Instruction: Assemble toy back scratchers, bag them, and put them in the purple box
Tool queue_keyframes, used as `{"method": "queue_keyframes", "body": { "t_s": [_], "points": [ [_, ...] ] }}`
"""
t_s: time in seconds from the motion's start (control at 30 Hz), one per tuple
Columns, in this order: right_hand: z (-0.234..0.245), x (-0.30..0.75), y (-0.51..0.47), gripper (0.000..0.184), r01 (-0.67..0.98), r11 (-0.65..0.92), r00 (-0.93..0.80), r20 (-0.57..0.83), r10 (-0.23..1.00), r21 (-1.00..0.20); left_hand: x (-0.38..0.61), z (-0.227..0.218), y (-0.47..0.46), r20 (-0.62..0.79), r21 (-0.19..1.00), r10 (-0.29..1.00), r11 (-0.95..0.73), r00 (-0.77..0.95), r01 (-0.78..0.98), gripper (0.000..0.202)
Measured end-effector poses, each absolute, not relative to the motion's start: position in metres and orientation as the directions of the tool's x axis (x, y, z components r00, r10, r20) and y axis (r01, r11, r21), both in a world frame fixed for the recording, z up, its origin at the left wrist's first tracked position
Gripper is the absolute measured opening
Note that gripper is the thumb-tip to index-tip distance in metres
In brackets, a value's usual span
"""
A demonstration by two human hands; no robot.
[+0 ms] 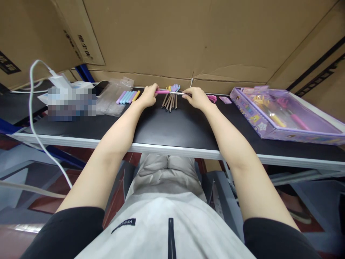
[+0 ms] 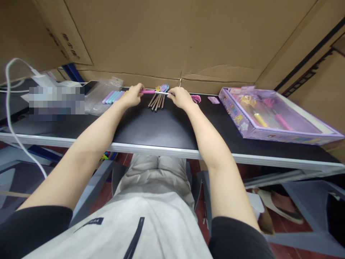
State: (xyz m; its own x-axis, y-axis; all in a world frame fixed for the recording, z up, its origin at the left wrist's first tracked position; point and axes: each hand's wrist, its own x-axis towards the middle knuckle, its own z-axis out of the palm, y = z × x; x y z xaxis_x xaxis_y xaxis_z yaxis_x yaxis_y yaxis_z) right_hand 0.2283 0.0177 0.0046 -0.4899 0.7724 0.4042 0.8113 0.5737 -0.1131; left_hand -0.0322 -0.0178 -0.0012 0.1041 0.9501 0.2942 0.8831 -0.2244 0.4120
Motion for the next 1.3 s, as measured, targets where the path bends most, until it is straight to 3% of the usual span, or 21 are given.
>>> {"method": "queue_keyframes", "body": {
  "t_s": [0.27, 0.57, 0.83, 1.07, 1.3],
  "points": [
    [0.008, 0.229, 0.014, 0.041, 0.823, 0.551, -0.465, 0.389, 0.795, -0.142, -0.032, 0.001, -0.019, 0.339, 0.427, 0.931, -0.283, 0.138, 0.859, 0.037],
    [0.011, 0.235, 0.014, 0.038, 0.833, 0.545, -0.466, 0.408, 0.785, -0.097, -0.037, 0.002, -0.01, 0.408, 0.423, 0.897, -0.352, 0.171, 0.835, 0.028],
    [0.021, 0.239, 0.013, 0.042, 0.826, 0.542, -0.468, 0.347, 0.813, -0.154, -0.034, 0.004, -0.011, 0.46, 0.446, 0.873, -0.388, 0.165, 0.807, 0.019],
    [0.033, 0.241, 0.008, 0.041, 0.814, 0.538, -0.48, 0.271, 0.835, -0.217, -0.032, 0.008, -0.016, 0.47, 0.44, 0.863, -0.41, 0.185, 0.799, 0.022],
    [0.025, 0.238, 0.011, 0.043, 0.801, 0.556, -0.484, 0.306, 0.819, -0.222, -0.032, 0.006, -0.013, 0.433, 0.474, 0.887, -0.376, 0.161, 0.796, 0.021]
  ]
}}
